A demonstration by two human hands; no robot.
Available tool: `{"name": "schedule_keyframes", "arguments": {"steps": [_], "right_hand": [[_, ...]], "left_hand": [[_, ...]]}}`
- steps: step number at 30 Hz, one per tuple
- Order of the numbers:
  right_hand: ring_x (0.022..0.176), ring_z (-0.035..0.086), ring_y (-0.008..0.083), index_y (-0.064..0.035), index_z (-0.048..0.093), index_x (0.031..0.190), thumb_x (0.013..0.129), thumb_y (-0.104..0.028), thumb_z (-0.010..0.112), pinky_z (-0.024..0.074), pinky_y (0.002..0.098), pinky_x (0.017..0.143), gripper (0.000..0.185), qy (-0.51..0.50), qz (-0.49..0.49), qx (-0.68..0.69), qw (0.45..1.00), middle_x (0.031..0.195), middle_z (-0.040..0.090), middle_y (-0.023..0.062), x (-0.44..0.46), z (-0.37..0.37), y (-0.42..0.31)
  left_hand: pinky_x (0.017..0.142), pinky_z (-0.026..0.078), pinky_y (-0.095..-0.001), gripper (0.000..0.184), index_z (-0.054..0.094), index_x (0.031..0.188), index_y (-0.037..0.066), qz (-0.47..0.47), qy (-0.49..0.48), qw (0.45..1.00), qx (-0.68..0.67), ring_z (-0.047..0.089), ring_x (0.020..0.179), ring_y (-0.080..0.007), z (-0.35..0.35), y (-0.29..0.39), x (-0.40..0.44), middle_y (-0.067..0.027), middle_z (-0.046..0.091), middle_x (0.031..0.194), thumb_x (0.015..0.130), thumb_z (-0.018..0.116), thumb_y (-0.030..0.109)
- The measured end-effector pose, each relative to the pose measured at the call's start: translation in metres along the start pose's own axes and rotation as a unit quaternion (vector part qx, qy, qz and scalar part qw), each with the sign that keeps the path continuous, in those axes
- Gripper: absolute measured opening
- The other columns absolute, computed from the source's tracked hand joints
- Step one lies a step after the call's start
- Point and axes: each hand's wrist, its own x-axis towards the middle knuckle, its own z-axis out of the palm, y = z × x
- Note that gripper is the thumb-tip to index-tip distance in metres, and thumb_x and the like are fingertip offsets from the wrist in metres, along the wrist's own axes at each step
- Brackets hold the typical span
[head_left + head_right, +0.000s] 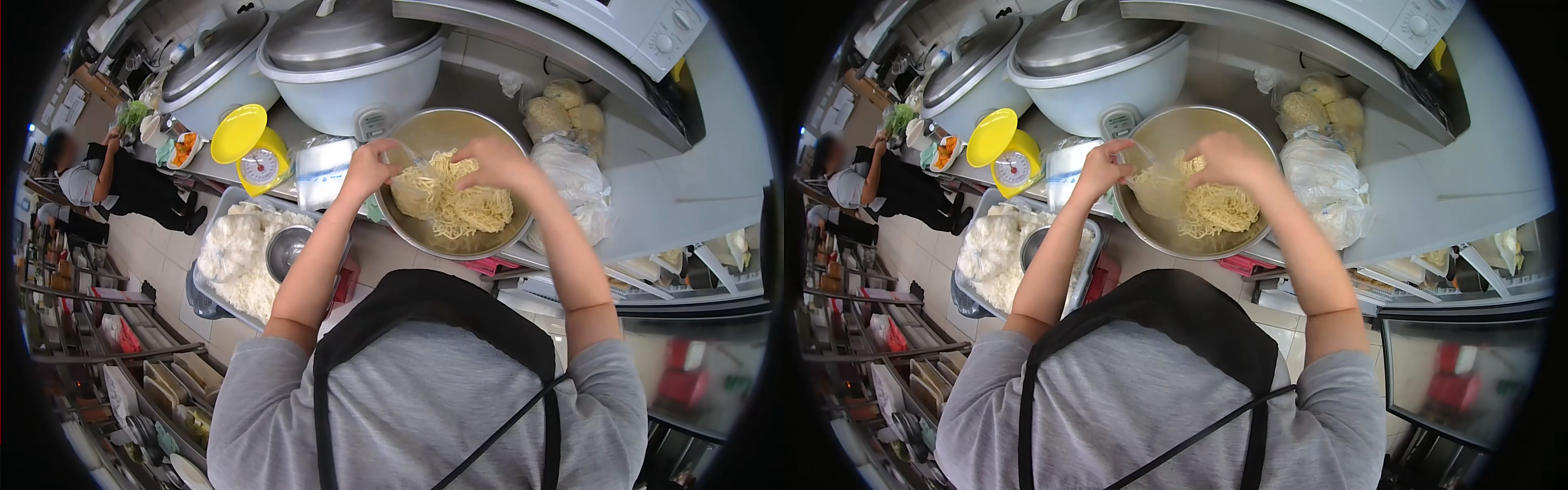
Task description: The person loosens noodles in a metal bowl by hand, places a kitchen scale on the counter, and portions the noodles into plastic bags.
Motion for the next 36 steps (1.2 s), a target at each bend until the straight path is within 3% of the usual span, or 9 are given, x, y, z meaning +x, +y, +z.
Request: {"name": "schedule_keyframes", "arguments": {"steps": [5,6,7,9,11,14,17,28,36], "right_hand": [[0.1,0.052,0.0289,-0.0041,0.061,0.098,0.069,-0.036,0.066,0.0421,0.0384,0.085,0.044,0.078,0.068,-0.024,0.994,0.114,0.051,0.0159,0.031,0.119,0.014],[0.089,0.056,0.0236,0.0002,0.06,0.089,0.075,-0.029,0.062,0.0451,0.0345,0.078,0.032,0.081,0.046,0.023,0.995,0.1,0.058,0.0105,0.041,0.131,0.034],[0.089,0.056,0.0236,0.0002,0.06,0.089,0.075,-0.029,0.062,0.0451,0.0345,0.078,0.032,0.082,0.044,0.024,0.995,0.1,0.058,0.0105,0.048,0.12,0.042],[0.079,0.056,0.0133,0.0002,0.056,0.08,0.079,-0.02,0.057,0.0451,0.0267,0.068,0.021,0.08,0.052,0.347,0.933,0.083,0.059,0.0047,0.058,0.082,0.047],[0.067,0.053,0.0067,-0.0015,0.053,0.076,0.08,-0.014,0.055,0.0424,0.021,0.06,0.013,0.125,-0.066,0.38,0.914,0.07,0.056,0.0001,0.064,0.043,0.036],[0.064,0.055,0.0083,-0.002,0.056,0.08,0.078,-0.013,0.056,0.0441,0.023,0.058,0.011,0.055,-0.029,0.452,0.89,0.067,0.057,0.0036,0.063,-0.005,-0.006],[0.061,0.057,0.0114,-0.0013,0.057,0.084,0.074,-0.013,0.06,0.0455,0.025,0.057,0.016,0.069,-0.086,0.228,0.967,0.067,0.059,0.0061,0.072,0.001,-0.029],[0.071,0.061,0.0213,-0.0013,0.064,0.084,0.068,-0.015,0.062,0.047,0.0311,0.068,0.021,0.135,-0.114,0.226,0.958,0.077,0.064,0.012,0.057,-0.079,-0.063],[0.075,0.059,0.0246,-0.008,0.064,0.086,0.069,-0.011,0.062,0.0458,0.0328,0.07,0.017,-0.007,-0.103,0.166,0.981,0.081,0.063,0.0103,0.068,0.018,-0.021]], "left_hand": [[0.044,0.041,-0.0206,0.044,0.056,0.108,-0.002,-0.021,0.029,0.997,-0.064,0.051,0.045,-0.0084,-0.003,-0.007,0.003,-0.002,0.054,0.058,0.064,0.063,0.0],[0.044,0.041,-0.0206,0.045,0.055,0.109,-0.003,-0.031,0.026,0.998,-0.056,0.05,0.045,-0.0083,-0.007,-0.01,0.003,-0.0027,0.054,0.06,0.064,0.063,0.0],[0.044,0.042,-0.0207,0.047,0.054,0.11,-0.003,-0.042,0.023,0.998,-0.048,0.049,0.046,-0.0081,-0.01,-0.011,0.003,-0.0035,0.055,0.061,0.064,0.062,-0.001],[0.045,0.042,-0.0208,0.05,0.052,0.113,-0.002,-0.039,0.01,0.997,-0.061,0.048,0.046,-0.008,-0.012,-0.01,0.002,-0.0041,0.056,0.063,0.064,0.062,-0.002],[0.045,0.042,-0.0208,0.052,0.05,0.115,-0.002,-0.036,-0.006,0.996,-0.076,0.048,0.047,-0.0079,-0.01,-0.009,0.002,-0.0047,0.057,0.065,0.064,0.062,-0.002],[0.046,0.042,-0.0215,0.056,0.048,0.117,-0.001,-0.029,-0.039,0.995,-0.091,0.048,0.048,-0.0081,-0.004,-0.003,0.003,-0.0038,0.055,0.066,0.063,0.061,-0.003],[0.046,0.042,-0.0214,0.057,0.048,0.116,-0.001,-0.028,-0.059,0.996,-0.066,0.048,0.048,-0.0086,-0.005,0.008,0.001,-0.0025,0.053,0.063,0.062,0.062,-0.002],[0.046,0.041,-0.022,0.066,0.044,0.12,-0.004,-0.015,-0.081,0.996,-0.045,0.047,0.047,-0.009,-0.01,-0.003,0.002,-0.0039,0.053,0.063,0.058,0.064,0.0],[0.047,0.041,-0.0216,0.066,0.043,0.123,-0.001,-0.028,-0.089,0.994,-0.061,0.047,0.05,-0.0079,-0.014,0.003,-0.001,-0.0025,0.052,0.063,0.059,0.063,-0.002]]}}
